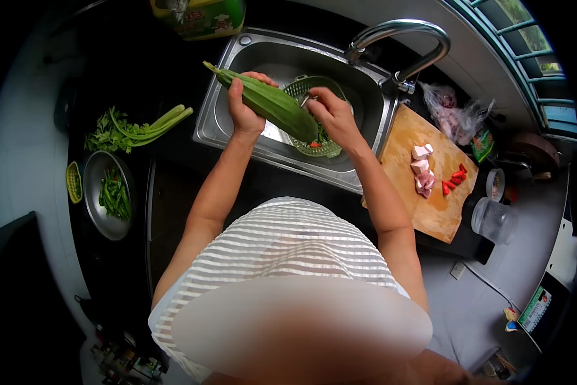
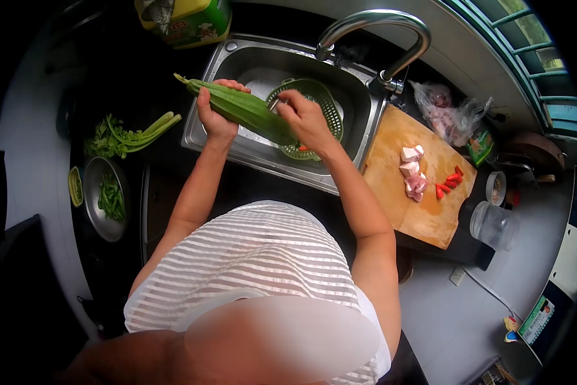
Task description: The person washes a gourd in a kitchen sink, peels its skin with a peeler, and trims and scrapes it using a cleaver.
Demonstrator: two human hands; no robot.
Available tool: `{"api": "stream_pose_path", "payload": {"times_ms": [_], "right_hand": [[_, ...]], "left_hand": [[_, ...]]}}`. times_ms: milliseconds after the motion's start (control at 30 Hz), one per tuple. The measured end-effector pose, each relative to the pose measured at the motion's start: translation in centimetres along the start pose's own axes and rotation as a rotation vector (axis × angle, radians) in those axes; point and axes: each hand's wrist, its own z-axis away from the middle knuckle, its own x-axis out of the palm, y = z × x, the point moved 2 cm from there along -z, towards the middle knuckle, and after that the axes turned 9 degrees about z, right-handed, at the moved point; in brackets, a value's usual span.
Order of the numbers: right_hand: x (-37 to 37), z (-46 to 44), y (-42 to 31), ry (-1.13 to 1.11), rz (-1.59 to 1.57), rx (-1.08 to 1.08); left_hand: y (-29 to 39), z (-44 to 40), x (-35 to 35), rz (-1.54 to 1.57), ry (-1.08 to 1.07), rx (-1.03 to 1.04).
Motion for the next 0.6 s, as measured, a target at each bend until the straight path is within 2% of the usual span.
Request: {"api": "stream_pose_path", "payload": {"times_ms": [33, 100, 167, 233, 300, 433, 600], "right_hand": [[0.3, -0.4, 0.1, -0.071, -0.041, 0.129], [0.8, -1.4, -0.4, -0.043, -0.112, 0.084], [0.8, -2.5, -2.0, -0.010, -0.084, -0.038], [0.9, -3.7, -3.4, 0.047, -0.041, -0.052], [1.2, -4.8, -3.8, 0.194, 0.167, -0.182], [1.8, -5.2, -2.4, 0.227, 0.391, -0.380], [2.1, -4.0, 1.5, 0.216, 0.304, -0.294]], "left_hand": [[0.0, -0.1, 0.1, 0.020, 0.003, 0.007], [-0.1, -0.5, 0.4, 0.021, -0.010, 0.021], [-0.3, -0.9, 0.5, 0.028, -0.015, 0.046], [-0.3, -1.3, 1.1, 0.025, -0.041, 0.062], [-0.3, -1.5, 1.8, -0.060, -0.033, 0.142], [-0.9, -2.2, 2.1, -0.060, -0.018, 0.177], [-3.2, -1.9, 0.9, 0.032, 0.107, 0.049]]}}
